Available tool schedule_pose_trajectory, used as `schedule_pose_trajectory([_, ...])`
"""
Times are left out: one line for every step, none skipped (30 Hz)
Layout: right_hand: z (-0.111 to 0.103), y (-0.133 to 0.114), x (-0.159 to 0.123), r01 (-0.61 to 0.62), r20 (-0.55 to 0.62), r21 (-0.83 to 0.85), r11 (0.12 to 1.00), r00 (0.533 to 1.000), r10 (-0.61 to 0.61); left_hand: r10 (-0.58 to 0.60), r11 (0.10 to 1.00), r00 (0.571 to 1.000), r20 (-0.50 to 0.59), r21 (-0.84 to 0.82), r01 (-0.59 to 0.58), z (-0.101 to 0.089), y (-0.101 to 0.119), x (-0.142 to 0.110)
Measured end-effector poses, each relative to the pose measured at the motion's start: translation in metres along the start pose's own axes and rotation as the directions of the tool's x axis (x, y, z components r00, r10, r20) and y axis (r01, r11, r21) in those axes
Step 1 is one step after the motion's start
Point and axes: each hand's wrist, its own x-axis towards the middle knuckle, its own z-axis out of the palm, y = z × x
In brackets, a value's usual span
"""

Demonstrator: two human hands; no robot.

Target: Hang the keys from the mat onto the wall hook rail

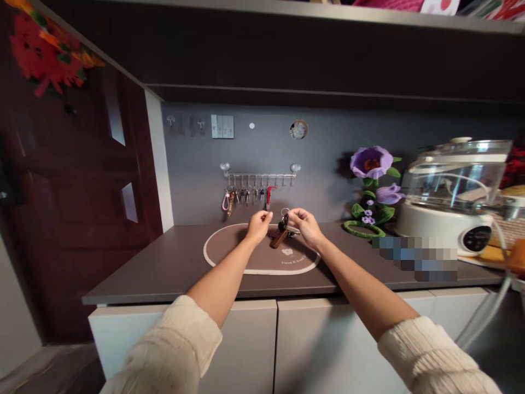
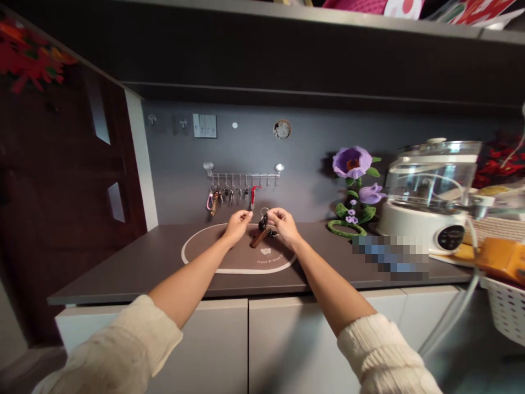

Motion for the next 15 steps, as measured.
schedule_pose_trajectory([0.0,-0.001,0.0,-0.008,-0.008,0.017,1.0,1.0,0.008,0.031,0.996,0.999,-0.009,0.081,-0.03,0.0,-0.002,0.0])
schedule_pose_trajectory([0.0,-0.002,0.001,-0.016,-0.017,0.029,0.999,1.0,0.017,0.06,0.985,0.998,-0.013,0.16,-0.057,-0.001,-0.004,0.0])
schedule_pose_trajectory([0.0,-0.004,0.001,-0.026,-0.024,0.036,0.999,0.999,0.027,0.087,0.969,0.996,-0.013,0.234,-0.081,-0.001,-0.005,0.0])
schedule_pose_trajectory([0.0,-0.005,0.002,-0.037,-0.031,0.04,0.999,0.999,0.038,0.108,0.948,0.994,-0.012,0.302,-0.1,-0.002,-0.006,-0.001])
schedule_pose_trajectory([0.0,-0.006,0.004,-0.048,-0.039,0.042,0.998,0.998,0.049,0.124,0.926,0.992,-0.008,0.36,-0.113,-0.002,-0.007,-0.002])
schedule_pose_trajectory([0.0,-0.008,0.006,-0.058,-0.045,0.044,0.997,0.997,0.06,0.135,0.905,0.991,-0.003,0.407,-0.122,-0.002,-0.007,-0.002])
schedule_pose_trajectory([0.0,-0.009,0.009,-0.067,-0.049,0.044,0.997,0.996,0.069,0.143,0.887,0.99,0.0,0.444,-0.128,-0.002,-0.007,-0.003])
schedule_pose_trajectory([0.0,-0.011,0.012,-0.072,-0.049,0.046,0.996,0.996,0.074,0.15,0.872,0.989,0.002,0.471,-0.134,-0.002,-0.007,-0.004])
schedule_pose_trajectory([0.0,-0.013,0.016,-0.071,-0.043,0.048,0.996,0.996,0.073,0.156,0.861,0.988,0.003,0.49,-0.137,-0.001,-0.006,-0.004])
schedule_pose_trajectory([0.0,-0.015,0.02,-0.068,-0.03,0.05,0.996,0.997,0.069,0.16,0.853,0.987,0.0,0.503,-0.138,-0.001,-0.006,-0.005])
schedule_pose_trajectory([0.001,-0.017,0.025,-0.065,-0.015,0.051,0.997,0.998,0.066,0.161,0.848,0.987,-0.005,0.513,-0.136,0.0,-0.006,-0.005])
schedule_pose_trajectory([0.001,-0.019,0.03,-0.062,-0.005,0.05,0.997,0.998,0.063,0.161,0.844,0.987,-0.011,0.52,-0.132,0.0,-0.006,-0.005])
schedule_pose_trajectory([0.002,-0.021,0.036,-0.062,-0.002,0.049,0.997,0.998,0.062,0.158,0.842,0.987,-0.016,0.525,-0.127,0.001,-0.006,-0.005])
schedule_pose_trajectory([0.003,-0.024,0.042,-0.066,-0.009,0.047,0.997,0.998,0.066,0.154,0.84,0.988,-0.019,0.528,-0.121,0.001,-0.006,-0.005])
schedule_pose_trajectory([0.004,-0.026,0.047,-0.074,-0.025,0.046,0.996,0.997,0.075,0.151,0.84,0.988,-0.022,0.53,-0.116,0.002,-0.006,-0.005])
